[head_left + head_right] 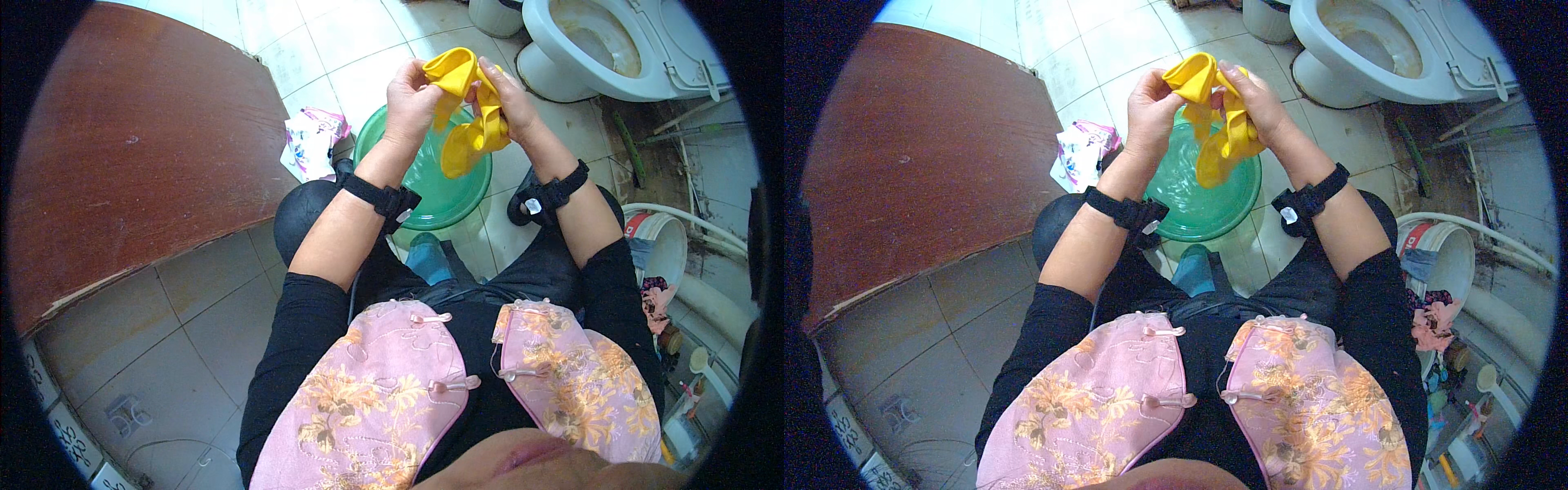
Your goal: The person sits on a low stool in a bathroom and washes a pair of yellow rubber gloves in a green basin of water. They repeatedly submerge, squeeze, and rinse the gloves, then briefly reach for a small white bottle from a nearby shelf before continuing to rinse the gloves.
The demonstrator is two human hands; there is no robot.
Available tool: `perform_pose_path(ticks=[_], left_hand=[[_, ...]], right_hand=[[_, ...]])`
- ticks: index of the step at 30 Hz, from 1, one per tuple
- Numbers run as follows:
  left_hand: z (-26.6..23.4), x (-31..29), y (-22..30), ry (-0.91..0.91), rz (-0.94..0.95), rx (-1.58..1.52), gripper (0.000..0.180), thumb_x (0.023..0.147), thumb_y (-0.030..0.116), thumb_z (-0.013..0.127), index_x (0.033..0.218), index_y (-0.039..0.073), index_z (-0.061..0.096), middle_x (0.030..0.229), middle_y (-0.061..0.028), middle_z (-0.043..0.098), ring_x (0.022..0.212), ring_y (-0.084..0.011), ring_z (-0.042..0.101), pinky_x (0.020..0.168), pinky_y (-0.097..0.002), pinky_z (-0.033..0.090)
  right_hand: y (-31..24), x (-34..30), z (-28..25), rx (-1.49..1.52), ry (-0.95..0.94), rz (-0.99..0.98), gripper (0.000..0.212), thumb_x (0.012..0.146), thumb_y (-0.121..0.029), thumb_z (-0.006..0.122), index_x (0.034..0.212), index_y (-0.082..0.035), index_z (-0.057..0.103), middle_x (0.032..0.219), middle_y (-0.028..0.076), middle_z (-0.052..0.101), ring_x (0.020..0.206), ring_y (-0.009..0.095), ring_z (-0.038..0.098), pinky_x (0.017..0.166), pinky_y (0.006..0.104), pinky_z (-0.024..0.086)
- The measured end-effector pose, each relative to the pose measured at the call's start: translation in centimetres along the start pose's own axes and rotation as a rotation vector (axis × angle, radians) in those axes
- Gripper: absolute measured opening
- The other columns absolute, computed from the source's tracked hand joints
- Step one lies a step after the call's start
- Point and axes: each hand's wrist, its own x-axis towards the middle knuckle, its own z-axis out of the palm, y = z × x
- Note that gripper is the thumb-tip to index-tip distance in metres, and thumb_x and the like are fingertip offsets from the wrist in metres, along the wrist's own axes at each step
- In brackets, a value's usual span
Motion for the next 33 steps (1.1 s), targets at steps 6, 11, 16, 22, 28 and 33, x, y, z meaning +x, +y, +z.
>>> perform_pose_path(ticks=[6, 11, 16, 22, 28, 33], left_hand=[[-0.2, -0.2, -0.2, -0.048, -0.027, 0.216, 0.024, 0.070, -0.001, 0.060, 0.093, 0.002, 0.057, 0.090, -0.0068, 0.060, 0.086, -0.0151, 0.059, 0.075, -0.0261, 0.049], [-0.9, 0.4, -0.3, -0.193, -0.137, 0.154, 0.034, 0.072, 0.003, 0.057, 0.106, -0.001, 0.057, 0.099, -0.0089, 0.062, 0.089, -0.0150, 0.059, 0.082, -0.0276, 0.046], [-1.0, 0.3, 0.1, -0.159, -0.123, 0.123, 0.027, 0.079, 0.013, 0.064, 0.102, 0.000, 0.060, 0.094, -0.0064, 0.063, 0.085, -0.0150, 0.059, 0.080, -0.0271, 0.046], [-1.7, 0.7, 0.6, 0.041, -0.212, -0.081, 0.017, 0.082, 0.013, 0.067, 0.095, 0.004, 0.062, 0.092, -0.0047, 0.064, 0.082, -0.0158, 0.061, 0.072, -0.0290, 0.050], [-1.3, 0.5, 0.5, 0.015, -0.202, -0.283, 0.012, 0.084, 0.015, 0.064, 0.090, 0.007, 0.059, 0.086, -0.0027, 0.062, 0.078, -0.0109, 0.059, 0.064, -0.0241, 0.049], [-1.5, 0.6, 0.6, 0.081, -0.210, -0.224, 0.013, 0.086, 0.018, 0.061, 0.091, 0.007, 0.057, 0.082, -0.0016, 0.060, 0.072, -0.0102, 0.057, 0.062, -0.0235, 0.048]], right_hand=[[-0.4, -0.3, 0.0, -0.146, -0.054, -0.071, 0.037, 0.088, -0.039, 0.058, 0.104, -0.006, 0.057, 0.085, 0.002, 0.061, 0.070, 0.009, 0.055, 0.064, 0.0212, 0.045], [0.0, -0.1, -0.2, -0.232, 0.001, -0.143, 0.025, 0.087, -0.023, 0.059, 0.102, -0.003, 0.062, 0.088, 0.004, 0.063, 0.073, 0.009, 0.056, 0.069, 0.0237, 0.047], [0.0, -0.3, 0.1, -0.292, 0.053, -0.161, 0.020, 0.086, -0.020, 0.060, 0.096, -0.002, 0.062, 0.082, 0.003, 0.061, 0.073, 0.010, 0.056, 0.070, 0.0243, 0.047], [0.5, 0.2, -0.3, -0.372, -0.064, -0.160, 0.019, 0.088, -0.023, 0.060, 0.092, -0.005, 0.062, 0.073, 0.000, 0.058, 0.069, 0.008, 0.054, 0.065, 0.0222, 0.044], [0.9, 0.8, -0.7, -0.343, -0.091, -0.134, 0.019, 0.092, -0.026, 0.056, 0.092, -0.008, 0.058, 0.074, 0.000, 0.056, 0.064, 0.006, 0.052, 0.059, 0.0192, 0.041], [0.3, 0.8, -1.2, 0.103, 0.071, -0.097, 0.018, 0.094, -0.023, 0.052, 0.102, -0.007, 0.055, 0.077, 0.006, 0.061, 0.063, 0.007, 0.056, 0.053, 0.0193, 0.045]])
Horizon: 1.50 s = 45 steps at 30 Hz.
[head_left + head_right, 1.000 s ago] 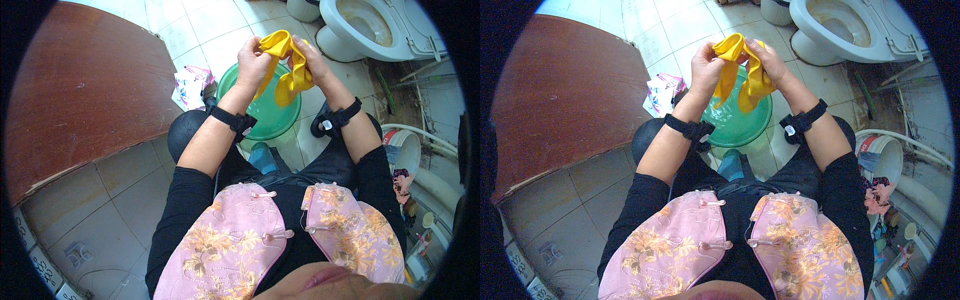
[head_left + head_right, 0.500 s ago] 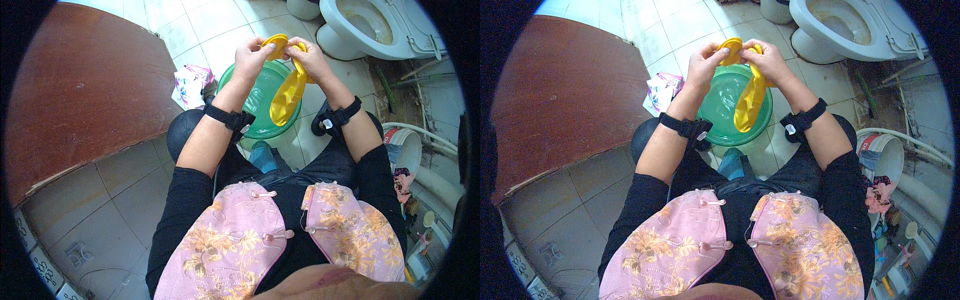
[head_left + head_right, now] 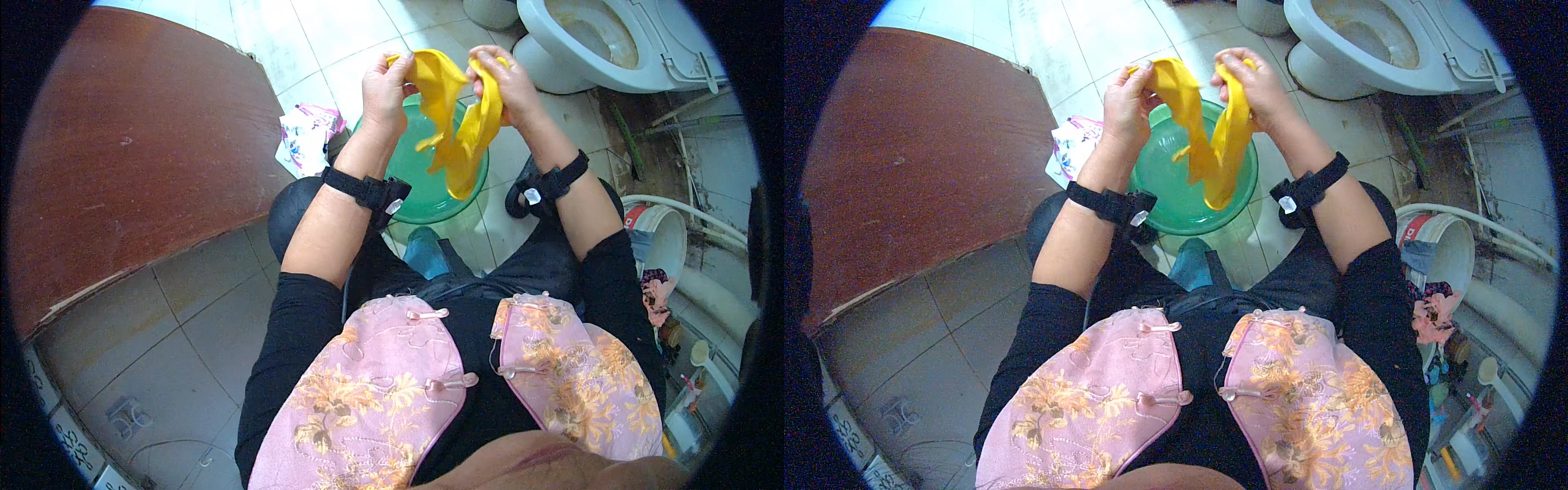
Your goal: The person sits on a low stool in a bathroom and washes a pair of yellow rubber gloves in a green basin of water. They repeatedly submerge, squeeze, and rinse the gloves, then briefly reach for a small white bottle from a nearby shelf before continuing to rinse the gloves.
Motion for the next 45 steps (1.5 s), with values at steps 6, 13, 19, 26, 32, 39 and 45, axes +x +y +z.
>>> perform_pose_path(ticks=[6, 13, 19, 26, 32, 39, 45], left_hand=[[-0.4, -0.5, -0.5, -0.059, -0.074, 0.261, 0.013, 0.083, 0.017, 0.063, 0.089, 0.006, 0.058, 0.077, -0.0005, 0.058, 0.063, -0.0087, 0.053, 0.055, -0.0209, 0.042], [0.4, -2.2, -1.0, -0.330, -0.115, 0.480, 0.043, 0.076, 0.030, 0.073, 0.109, 0.006, 0.059, 0.088, -0.0042, 0.060, 0.073, -0.0104, 0.056, 0.057, -0.0210, 0.043], [0.9, -2.2, -2.5, -0.445, -0.166, 0.510, 0.040, 0.079, 0.030, 0.071, 0.108, 0.003, 0.060, 0.092, -0.0042, 0.061, 0.078, -0.0115, 0.056, 0.065, -0.0233, 0.046], [-0.2, -1.1, -2.9, -0.155, -0.163, 0.133, 0.016, 0.087, 0.022, 0.062, 0.088, 0.006, 0.059, 0.078, -0.0002, 0.058, 0.068, -0.0104, 0.056, 0.060, -0.0230, 0.046], [-0.6, 0.2, -3.1, 0.040, -0.115, -0.145, 0.023, 0.083, 0.023, 0.069, 0.076, 0.007, 0.054, 0.073, -0.0016, 0.056, 0.060, -0.0106, 0.052, 0.054, -0.0236, 0.044], [-4.7, 1.2, -8.6, 0.104, -0.046, 0.213, 0.025, 0.075, 0.017, 0.074, 0.072, 0.009, 0.051, 0.068, -0.0004, 0.053, 0.057, -0.0107, 0.049, 0.049, -0.0246, 0.042], [-10.9, 1.5, -15.5, 0.352, -0.253, 0.985, 0.045, 0.068, 0.023, 0.076, 0.101, 0.000, 0.057, 0.095, -0.0159, 0.061, 0.086, -0.0241, 0.061, 0.074, -0.0352, 0.050]], right_hand=[[-0.1, 0.7, -1.0, 0.296, 0.079, -0.043, 0.021, 0.095, -0.013, 0.046, 0.115, -0.007, 0.050, 0.094, 0.014, 0.062, 0.068, 0.013, 0.058, 0.058, 0.0252, 0.051], [0.8, 1.4, -1.1, 0.604, -0.106, -0.042, 0.021, 0.096, -0.017, 0.045, 0.114, -0.008, 0.051, 0.088, 0.009, 0.056, 0.065, 0.011, 0.049, 0.058, 0.0259, 0.046], [0.9, 1.8, -1.7, 0.853, -0.371, -0.031, 0.022, 0.097, -0.025, 0.044, 0.106, -0.008, 0.054, 0.083, 0.006, 0.054, 0.064, 0.012, 0.049, 0.061, 0.0274, 0.046], [1.6, 1.5, -0.9, 0.216, 0.020, 0.057, 0.030, 0.094, -0.034, 0.048, 0.107, -0.008, 0.057, 0.099, 0.009, 0.064, 0.090, 0.022, 0.062, 0.085, 0.0357, 0.049], [3.9, -0.4, -0.1, -0.003, 0.032, 0.374, 0.062, 0.088, -0.065, 0.034, 0.132, -0.021, 0.043, 0.132, 0.003, 0.045, 0.118, 0.022, 0.044, 0.094, 0.0478, 0.036], [8.5, 0.3, -0.8, 0.031, -0.066, 0.536, 0.068, 0.087, -0.066, 0.035, 0.138, -0.020, 0.034, 0.137, 0.009, 0.039, 0.121, 0.031, 0.041, 0.093, 0.0544, 0.035], [14.5, 2.2, -4.4, -0.569, 0.097, 0.631, 0.068, 0.088, -0.058, 0.041, 0.140, -0.015, 0.032, 0.141, 0.015, 0.035, 0.125, 0.034, 0.040, 0.097, 0.0512, 0.036]])
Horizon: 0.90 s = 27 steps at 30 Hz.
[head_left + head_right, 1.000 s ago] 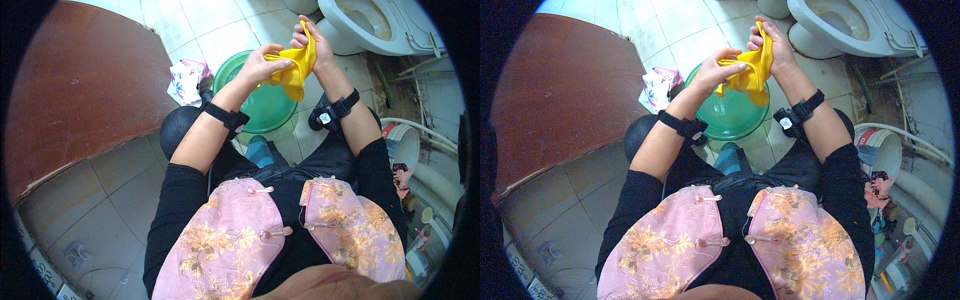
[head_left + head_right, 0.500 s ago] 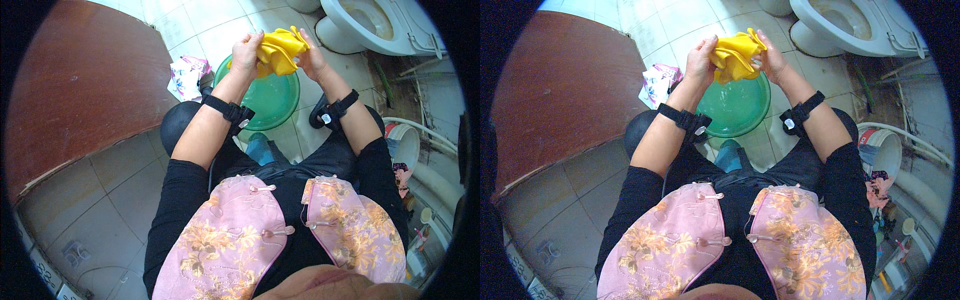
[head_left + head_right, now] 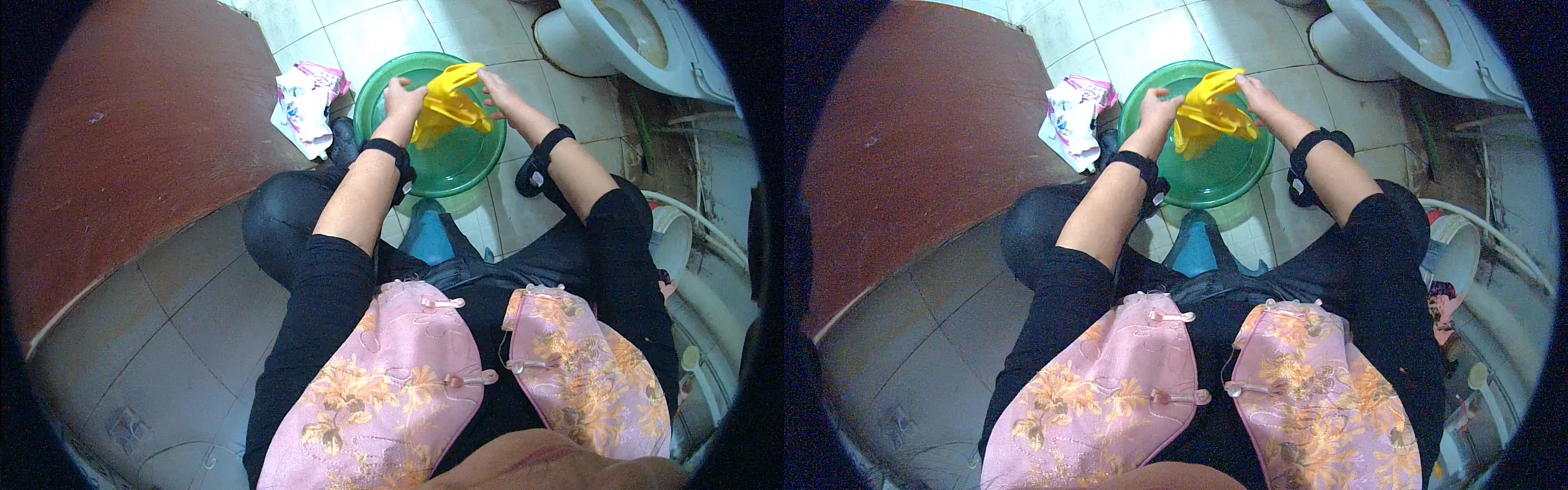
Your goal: The person sits on a low stool in a bathroom and washes a pair of yellow rubber gloves in a green basin of water. They repeatedly submerge, squeeze, and rinse the gloves, then briefly reach for a small white bottle from a nearby shelf before continuing to rinse the gloves.
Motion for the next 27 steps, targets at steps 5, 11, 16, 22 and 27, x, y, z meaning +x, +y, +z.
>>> perform_pose_path(ticks=[5, 11, 16, 22, 27], left_hand=[[-0.3, 0.7, -3.7, -0.020, -0.154, 0.332, 0.050, 0.068, 0.023, 0.068, 0.115, 0.008, 0.058, 0.115, -0.0192, 0.056, 0.107, -0.0330, 0.055, 0.093, -0.0397, 0.044], [3.6, -1.6, -5.1, -0.179, 0.239, 0.641, 0.043, 0.073, 0.015, 0.062, 0.116, 0.018, 0.060, 0.127, -0.0141, 0.046, 0.116, -0.0345, 0.044, 0.096, -0.0467, 0.040], [6.1, -3.5, -8.3, -0.288, 0.517, 0.764, 0.046, 0.074, 0.017, 0.062, 0.119, 0.022, 0.057, 0.132, -0.0148, 0.042, 0.123, -0.0362, 0.039, 0.097, -0.0540, 0.035], [6.2, -2.5, -11.0, -0.405, 0.305, 0.817, 0.028, 0.075, 0.020, 0.061, 0.103, 0.021, 0.066, 0.119, -0.0114, 0.049, 0.110, -0.0349, 0.047, 0.089, -0.0488, 0.043], [5.0, -0.1, -10.9, -0.268, 0.258, 0.734, 0.013, 0.076, 0.024, 0.061, 0.076, 0.015, 0.071, 0.100, -0.0108, 0.057, 0.095, -0.0302, 0.055, 0.079, -0.0426, 0.048]], right_hand=[[3.9, 5.1, 1.9, -0.572, 0.112, -0.275, 0.051, 0.083, -0.036, 0.056, 0.130, -0.018, 0.048, 0.133, 0.017, 0.044, 0.119, 0.030, 0.047, 0.096, 0.0396, 0.041], [8.2, 6.2, 6.2, -1.113, 0.098, -0.716, 0.043, 0.079, -0.021, 0.060, 0.122, -0.022, 0.051, 0.136, 0.010, 0.041, 0.125, 0.029, 0.041, 0.096, 0.0496, 0.040], [12.5, 5.8, 7.3, -1.214, 0.111, -0.703, 0.042, 0.081, -0.016, 0.055, 0.123, -0.023, 0.052, 0.140, 0.011, 0.038, 0.127, 0.031, 0.040, 0.091, 0.0507, 0.042], [15.2, 7.2, 7.2, -1.279, 0.092, -0.646, 0.034, 0.082, -0.017, 0.054, 0.116, -0.022, 0.059, 0.130, 0.009, 0.045, 0.118, 0.029, 0.047, 0.089, 0.0462, 0.045], [13.2, 8.8, 6.6, -0.946, 0.044, -0.153, 0.025, 0.082, -0.021, 0.056, 0.105, -0.016, 0.064, 0.112, 0.010, 0.055, 0.108, 0.028, 0.054, 0.084, 0.0408, 0.048]])
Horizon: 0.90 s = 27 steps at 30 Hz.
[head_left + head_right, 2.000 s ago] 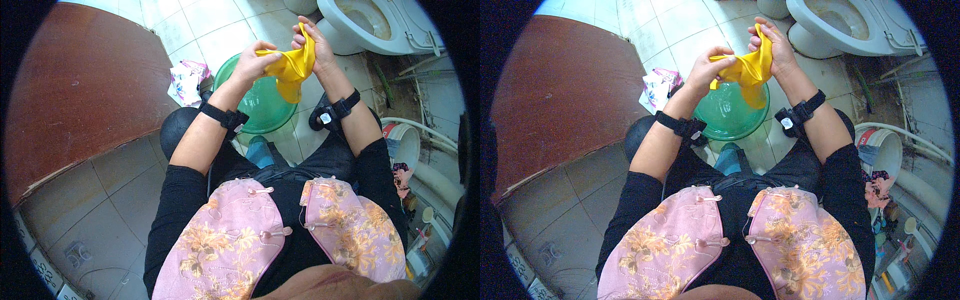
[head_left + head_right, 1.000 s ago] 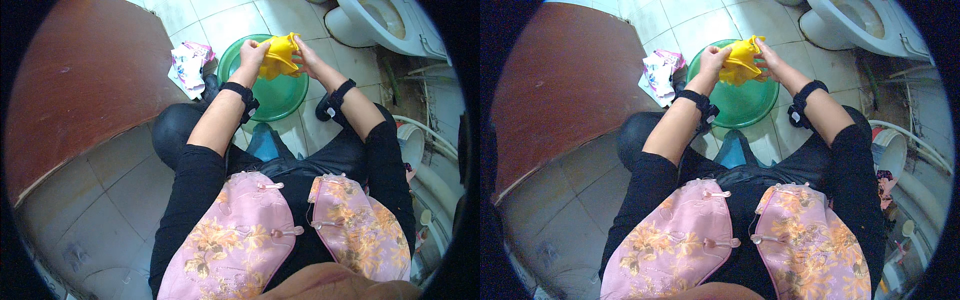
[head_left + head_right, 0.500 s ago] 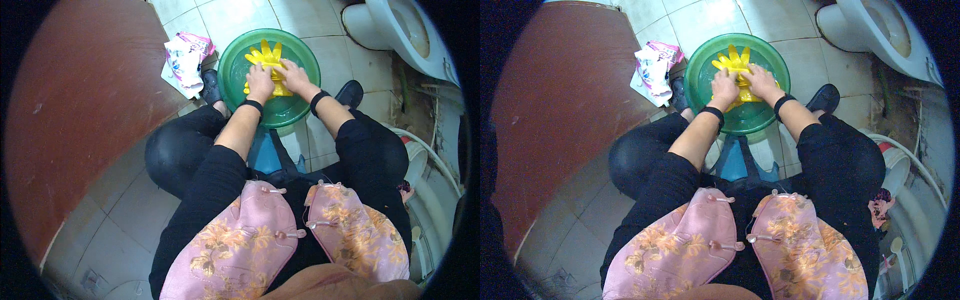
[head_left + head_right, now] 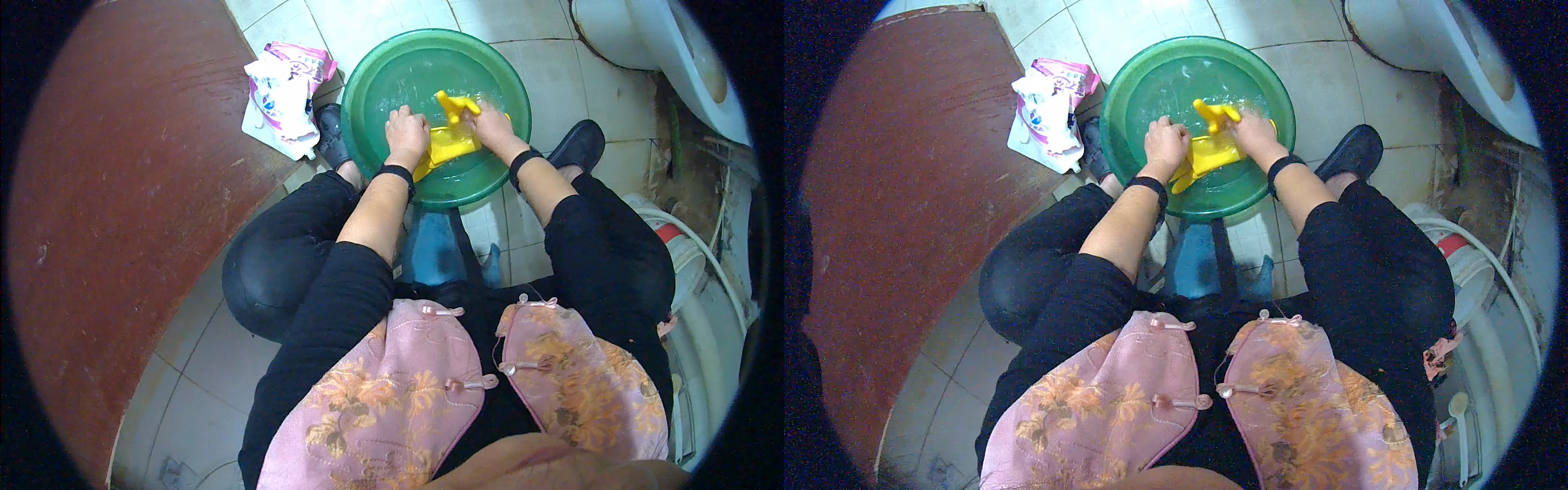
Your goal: The person sits on a low stool in a bathroom and washes a pair of yellow rubber gloves in a green basin of water. They repeatedly submerge, squeeze, and rinse the gloves, then briefly reach for a small white bottle from a nearby shelf before continuing to rinse the gloves.
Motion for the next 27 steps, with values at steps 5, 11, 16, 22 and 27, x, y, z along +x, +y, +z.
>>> perform_pose_path(ticks=[5, 11, 16, 22, 27], left_hand=[[0.8, 0.7, 1.4, -0.173, 0.002, -0.313, 0.021, 0.076, 0.018, 0.064, 0.096, 0.013, 0.066, 0.101, -0.0105, 0.058, 0.103, -0.0311, 0.054, 0.088, -0.0420, 0.045], [3.3, 0.5, 1.5, -0.541, -0.221, -0.447, 0.018, 0.077, 0.009, 0.060, 0.095, 0.002, 0.060, 0.070, -0.0147, 0.062, 0.053, -0.0266, 0.061, 0.048, -0.0381, 0.051], [3.8, -0.4, 1.5, -0.726, -0.253, -0.622, 0.009, 0.078, 0.008, 0.060, 0.073, 0.002, 0.058, 0.053, -0.0094, 0.056, 0.043, -0.0201, 0.055, 0.038, -0.0329, 0.044], [4.4, -0.5, 2.1, -0.527, -0.153, -0.499, 0.012, 0.076, 0.014, 0.063, 0.072, 0.004, 0.058, 0.060, -0.0115, 0.059, 0.051, -0.0235, 0.059, 0.048, -0.0361, 0.047], [5.3, 0.4, 2.6, -0.425, -0.154, -0.343, 0.022, 0.080, 0.020, 0.059, 0.091, 0.003, 0.066, 0.099, -0.0219, 0.063, 0.094, -0.0371, 0.060, 0.082, -0.0435, 0.048]], right_hand=[[-0.1, -0.5, -2.2, -0.006, 0.350, -0.202, 0.018, 0.082, -0.026, 0.058, 0.088, -0.009, 0.065, 0.100, 0.011, 0.060, 0.092, 0.030, 0.061, 0.076, 0.0430, 0.050], [-1.9, -1.9, -0.9, 0.489, -0.556, 0.329, 0.039, 0.089, -0.037, 0.050, 0.084, 0.000, 0.058, 0.066, 0.015, 0.064, 0.052, 0.023, 0.063, 0.042, 0.0348, 0.050], [-2.0, -2.4, 1.9, 0.679, -0.600, 0.502, 0.035, 0.092, -0.034, 0.050, 0.087, -0.001, 0.056, 0.067, 0.011, 0.063, 0.052, 0.019, 0.062, 0.041, 0.0324, 0.050], [-0.7, -0.5, 4.8, 0.546, -0.408, 0.250, 0.020, 0.080, -0.023, 0.058, 0.082, -0.002, 0.061, 0.068, 0.013, 0.064, 0.053, 0.022, 0.062, 0.048, 0.0368, 0.050], [0.5, 0.1, 5.5, 0.316, -0.295, 0.093, 0.028, 0.077, -0.027, 0.061, 0.091, -0.003, 0.064, 0.088, 0.019, 0.065, 0.082, 0.033, 0.063, 0.076, 0.0415, 0.050]])
